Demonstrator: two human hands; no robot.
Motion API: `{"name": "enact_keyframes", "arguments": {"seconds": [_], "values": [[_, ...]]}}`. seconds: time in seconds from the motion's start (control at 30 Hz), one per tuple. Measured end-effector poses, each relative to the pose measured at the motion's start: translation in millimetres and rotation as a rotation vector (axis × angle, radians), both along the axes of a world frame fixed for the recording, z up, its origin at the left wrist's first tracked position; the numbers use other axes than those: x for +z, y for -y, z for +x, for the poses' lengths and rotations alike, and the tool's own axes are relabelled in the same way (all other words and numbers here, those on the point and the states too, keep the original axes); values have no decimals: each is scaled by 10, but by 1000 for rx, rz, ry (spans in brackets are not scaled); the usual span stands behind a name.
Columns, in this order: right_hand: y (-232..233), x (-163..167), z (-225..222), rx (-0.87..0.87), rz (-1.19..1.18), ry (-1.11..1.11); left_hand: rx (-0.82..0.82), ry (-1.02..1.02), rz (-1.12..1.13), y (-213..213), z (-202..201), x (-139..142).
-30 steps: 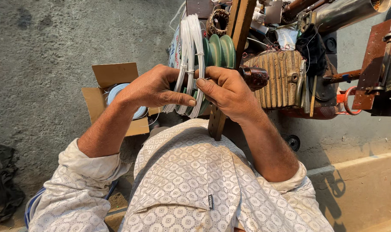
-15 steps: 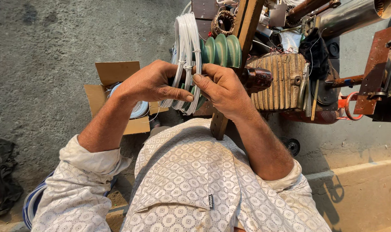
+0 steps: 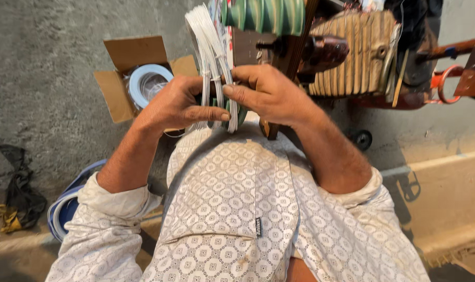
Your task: The person winds white wire onto a green spool using a motorized winding machine. They guide the wire with both hands, adjust the spool, and secure the wire end with a tie. The person then uses pliers to tighten the tie and continues winding.
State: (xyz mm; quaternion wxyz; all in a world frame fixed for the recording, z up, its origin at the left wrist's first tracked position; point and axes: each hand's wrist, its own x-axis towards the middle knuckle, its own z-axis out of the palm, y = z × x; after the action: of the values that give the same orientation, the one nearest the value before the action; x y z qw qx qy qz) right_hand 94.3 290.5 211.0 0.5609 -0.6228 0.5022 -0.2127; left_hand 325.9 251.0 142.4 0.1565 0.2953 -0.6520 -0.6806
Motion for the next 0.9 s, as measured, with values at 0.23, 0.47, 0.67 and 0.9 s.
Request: {"name": "enact_keyframes", "arguments": {"seconds": [0.23, 0.47, 0.67, 0.9], "values": [[-182, 263, -109, 6, -215, -103, -7, -110, -239, -137, -1, -63], [-368, 278, -370, -69, -127, 86, 11, -188, -260, -195, -118, -146], [-701, 232, -845, -473, -20, 247, 54, -216, -408, -252, -228, -255], [-1007, -374, -1100, -771, 228, 277, 106, -268, -364, -323, -262, -259]]}}
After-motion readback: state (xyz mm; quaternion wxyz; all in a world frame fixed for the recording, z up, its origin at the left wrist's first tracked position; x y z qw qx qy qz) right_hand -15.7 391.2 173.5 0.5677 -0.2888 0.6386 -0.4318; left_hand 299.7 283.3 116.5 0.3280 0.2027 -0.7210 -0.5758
